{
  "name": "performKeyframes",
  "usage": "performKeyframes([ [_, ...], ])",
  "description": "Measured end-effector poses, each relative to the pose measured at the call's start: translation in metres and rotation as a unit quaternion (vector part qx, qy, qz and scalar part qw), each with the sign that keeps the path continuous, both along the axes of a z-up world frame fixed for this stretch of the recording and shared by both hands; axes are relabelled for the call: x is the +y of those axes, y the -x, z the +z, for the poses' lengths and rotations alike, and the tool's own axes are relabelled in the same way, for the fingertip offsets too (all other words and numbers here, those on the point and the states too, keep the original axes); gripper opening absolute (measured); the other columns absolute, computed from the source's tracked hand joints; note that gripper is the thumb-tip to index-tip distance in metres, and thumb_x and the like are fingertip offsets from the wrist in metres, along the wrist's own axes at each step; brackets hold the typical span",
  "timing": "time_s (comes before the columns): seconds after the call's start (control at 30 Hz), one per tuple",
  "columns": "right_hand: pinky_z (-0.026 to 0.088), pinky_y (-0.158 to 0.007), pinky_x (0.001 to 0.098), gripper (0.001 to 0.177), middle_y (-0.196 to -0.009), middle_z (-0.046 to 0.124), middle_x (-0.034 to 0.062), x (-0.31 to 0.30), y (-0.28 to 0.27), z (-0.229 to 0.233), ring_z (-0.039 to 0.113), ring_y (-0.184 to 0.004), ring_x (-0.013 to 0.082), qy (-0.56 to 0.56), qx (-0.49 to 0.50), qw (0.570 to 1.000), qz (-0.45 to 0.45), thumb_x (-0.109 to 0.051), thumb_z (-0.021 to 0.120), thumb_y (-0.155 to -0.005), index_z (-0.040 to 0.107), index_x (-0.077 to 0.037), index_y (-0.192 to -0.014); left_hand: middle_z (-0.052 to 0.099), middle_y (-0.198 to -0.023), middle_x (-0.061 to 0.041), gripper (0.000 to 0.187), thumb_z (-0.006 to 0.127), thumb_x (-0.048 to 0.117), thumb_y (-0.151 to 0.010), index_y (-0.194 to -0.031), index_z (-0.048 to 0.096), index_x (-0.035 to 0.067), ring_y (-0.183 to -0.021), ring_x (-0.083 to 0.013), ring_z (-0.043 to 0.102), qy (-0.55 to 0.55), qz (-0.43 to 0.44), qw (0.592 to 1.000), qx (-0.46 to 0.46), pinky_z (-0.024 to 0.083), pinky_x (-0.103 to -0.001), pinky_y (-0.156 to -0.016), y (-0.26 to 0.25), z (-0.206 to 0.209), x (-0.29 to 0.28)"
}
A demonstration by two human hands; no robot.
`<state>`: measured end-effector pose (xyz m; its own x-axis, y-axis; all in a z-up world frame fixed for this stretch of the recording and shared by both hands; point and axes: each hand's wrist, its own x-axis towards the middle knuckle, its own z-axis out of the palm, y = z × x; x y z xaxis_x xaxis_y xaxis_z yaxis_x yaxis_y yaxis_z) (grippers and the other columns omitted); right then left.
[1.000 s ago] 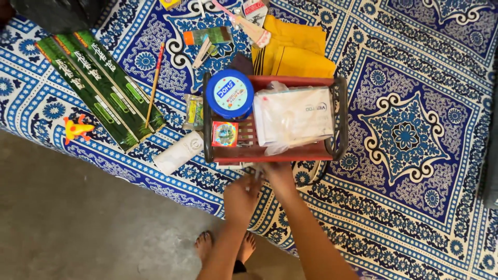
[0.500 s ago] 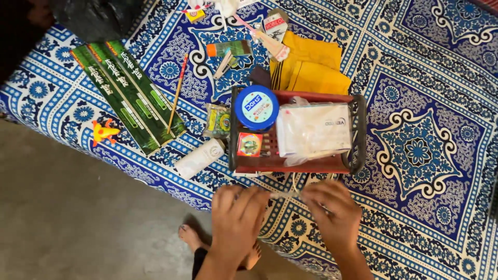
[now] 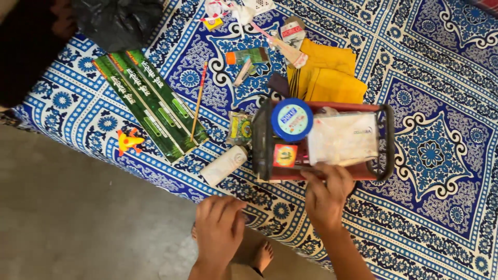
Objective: Organize various items including incense, a stapler, and tools into a container on a bed.
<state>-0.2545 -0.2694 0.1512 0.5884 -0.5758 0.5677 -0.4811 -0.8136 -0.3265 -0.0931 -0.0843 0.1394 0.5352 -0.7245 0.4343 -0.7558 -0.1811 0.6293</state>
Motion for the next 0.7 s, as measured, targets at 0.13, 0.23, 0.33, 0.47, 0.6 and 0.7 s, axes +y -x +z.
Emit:
performKeyframes([
  [0.13,0.037,-0.100,0.0483,0.031,-0.110,0.061,0.0089,0.025,-0.023,0.001,0.051,-0.113,0.0313,0.030,0.033,0.996,-0.074,0.005,0.072,-0.077,0.079,-0.011,-0.103,0.068,-0.101,-0.004,0.023,0.072,0.006,-0.075,-0.098,0.069,0.013,-0.097,-0.0282,0.061,-0.030,0.009,0.999,0.012,0.046,-0.045,-0.086,-0.040,-0.007,0.026],
  [0.23,0.034,-0.101,0.0502,0.039,-0.114,0.061,0.0090,0.048,-0.034,-0.001,0.050,-0.114,0.0301,0.011,0.047,0.992,-0.113,0.003,0.072,-0.074,0.077,-0.006,-0.111,0.070,-0.096,0.000,0.019,0.072,0.007,-0.078,-0.095,0.070,0.015,-0.094,-0.0254,0.061,-0.059,0.044,0.997,0.025,0.046,-0.044,-0.083,-0.080,-0.015,0.033],
  [0.33,0.037,-0.096,0.0480,0.029,-0.110,0.056,0.0101,0.083,-0.044,-0.023,0.050,-0.108,0.0302,0.032,-0.031,0.993,-0.112,0.004,0.072,-0.082,0.074,-0.006,-0.110,0.071,-0.097,-0.001,0.019,0.071,0.008,-0.077,-0.095,0.072,0.015,-0.095,-0.0263,0.061,-0.084,0.078,0.993,0.012,0.046,-0.044,-0.080,-0.125,-0.024,0.038],
  [0.47,0.054,-0.070,0.0354,0.022,-0.097,0.067,0.0080,0.118,-0.114,-0.050,0.068,-0.084,0.0248,-0.240,-0.074,0.968,0.026,0.000,0.071,-0.075,0.074,-0.013,-0.093,0.071,-0.098,-0.002,0.020,0.070,0.011,-0.078,-0.098,0.073,0.017,-0.097,-0.0278,0.060,-0.130,0.106,0.986,-0.012,0.046,-0.045,-0.082,-0.186,-0.036,0.032],
  [0.6,0.056,-0.058,0.0342,0.010,-0.085,0.071,0.0099,0.107,-0.220,-0.068,0.070,-0.065,0.0222,-0.392,-0.057,0.917,0.046,-0.008,0.073,-0.086,0.076,-0.007,-0.095,0.070,-0.104,0.000,0.022,0.071,0.012,-0.078,-0.098,0.074,0.019,-0.107,-0.0277,0.058,-0.175,0.122,0.976,-0.031,0.043,-0.048,-0.087,-0.238,-0.048,0.019],
  [0.7,0.052,-0.061,0.0399,0.014,-0.076,0.071,0.0126,0.062,-0.283,-0.097,0.068,-0.065,0.0277,-0.365,-0.015,0.931,0.029,-0.018,0.079,-0.087,0.075,-0.004,-0.086,0.067,-0.111,0.001,0.025,0.072,0.012,-0.075,-0.098,0.074,0.021,-0.114,-0.0264,0.056,-0.211,0.129,0.968,-0.052,0.042,-0.050,-0.096,-0.275,-0.071,0.013],
])
